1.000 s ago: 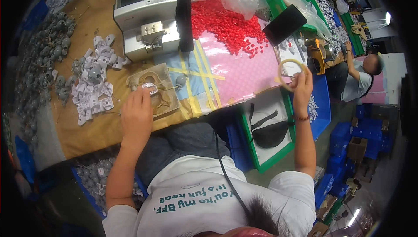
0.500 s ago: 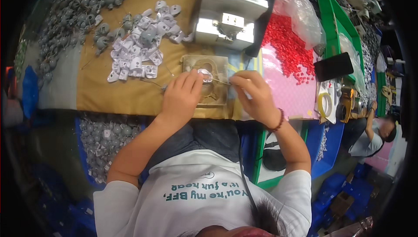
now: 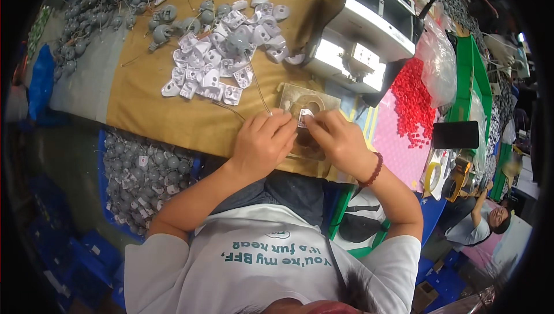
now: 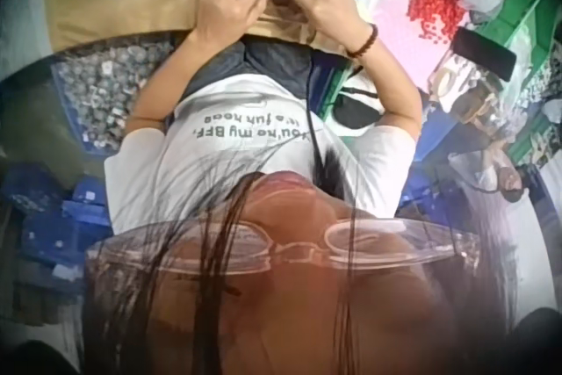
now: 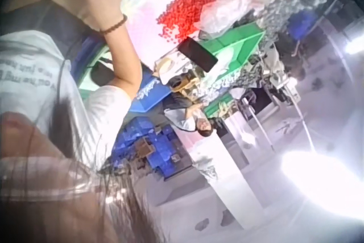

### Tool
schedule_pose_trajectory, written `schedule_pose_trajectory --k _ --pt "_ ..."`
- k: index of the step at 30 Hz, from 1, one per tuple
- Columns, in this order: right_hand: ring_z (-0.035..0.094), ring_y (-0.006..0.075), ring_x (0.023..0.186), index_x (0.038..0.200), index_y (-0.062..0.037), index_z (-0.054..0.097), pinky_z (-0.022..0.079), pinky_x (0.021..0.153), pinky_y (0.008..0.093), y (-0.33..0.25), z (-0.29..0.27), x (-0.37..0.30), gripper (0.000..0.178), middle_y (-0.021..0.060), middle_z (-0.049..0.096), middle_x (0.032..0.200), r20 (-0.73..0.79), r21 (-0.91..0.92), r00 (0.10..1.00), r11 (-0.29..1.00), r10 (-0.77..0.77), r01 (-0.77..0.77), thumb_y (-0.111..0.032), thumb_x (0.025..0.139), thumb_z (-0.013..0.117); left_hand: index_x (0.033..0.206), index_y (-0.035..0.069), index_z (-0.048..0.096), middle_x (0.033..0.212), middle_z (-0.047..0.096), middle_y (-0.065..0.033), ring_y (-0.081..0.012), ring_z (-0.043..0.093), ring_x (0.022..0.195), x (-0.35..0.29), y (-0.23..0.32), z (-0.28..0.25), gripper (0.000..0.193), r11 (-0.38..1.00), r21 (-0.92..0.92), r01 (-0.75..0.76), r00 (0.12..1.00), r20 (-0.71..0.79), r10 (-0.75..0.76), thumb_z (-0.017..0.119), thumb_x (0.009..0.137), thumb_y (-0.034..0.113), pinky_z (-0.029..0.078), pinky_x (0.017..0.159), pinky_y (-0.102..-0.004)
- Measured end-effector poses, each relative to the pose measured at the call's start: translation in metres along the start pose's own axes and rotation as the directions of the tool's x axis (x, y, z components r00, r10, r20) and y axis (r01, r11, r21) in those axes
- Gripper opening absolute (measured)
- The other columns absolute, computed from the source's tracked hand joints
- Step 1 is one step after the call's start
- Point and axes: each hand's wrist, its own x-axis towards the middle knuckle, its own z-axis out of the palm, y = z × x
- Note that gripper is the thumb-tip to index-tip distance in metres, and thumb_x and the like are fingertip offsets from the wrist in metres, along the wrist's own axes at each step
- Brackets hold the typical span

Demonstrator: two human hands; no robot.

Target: Assembling toy components by placing parts into a mold and using a pneumatic press tool.

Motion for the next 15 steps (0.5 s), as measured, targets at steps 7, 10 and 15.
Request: schedule_pose_trajectory --k 7,10,15 --pt "0.057 0.0210 0.086 0.089 0.0055 0.068 0.051 0.058 0.0269 -0.023 -0.004 0.011 0.027 0.0102 0.055 0.098 0.173 -0.273 0.979 0.950 -0.108 0.153 -0.012 0.068 0.065 0.102 0.002 0.069 0.103 0.063 -0.0055 -0.0254 0.060 0.095 0.000 0.003 0.000 0.030 1.000 -0.004 -0.017 0.999 0.032 0.017 0.075 0.072 0.004 0.050 0.078 -0.0382" --pt "0.058 0.0229 0.084 0.087 0.0070 0.065 0.053 0.058 0.0301 -0.021 -0.006 0.014 0.024 0.0119 0.054 0.096 0.173 -0.106 0.985 0.994 -0.008 0.026 -0.009 0.070 0.064 0.100 0.003 0.069 0.103 0.062 -0.0054 -0.0258 0.060 0.097 0.000 0.004 0.000 0.028 1.000 0.014 -0.012 0.999 0.044 0.011 0.075 0.073 0.005 0.049 0.078 -0.0384" --pt "0.059 0.0242 0.081 0.109 0.0064 0.062 0.052 0.058 0.0356 -0.019 -0.006 0.009 0.035 0.0103 0.053 0.093 0.189 -0.029 0.981 0.999 0.042 -0.037 -0.003 0.076 0.062 0.099 0.007 0.067 0.101 0.061 -0.0046 -0.0261 0.058 0.098 0.005 0.007 -0.006 0.025 0.995 0.094 0.016 0.996 0.089 -0.025 0.073 0.075 0.008 0.046 0.083 -0.0386"
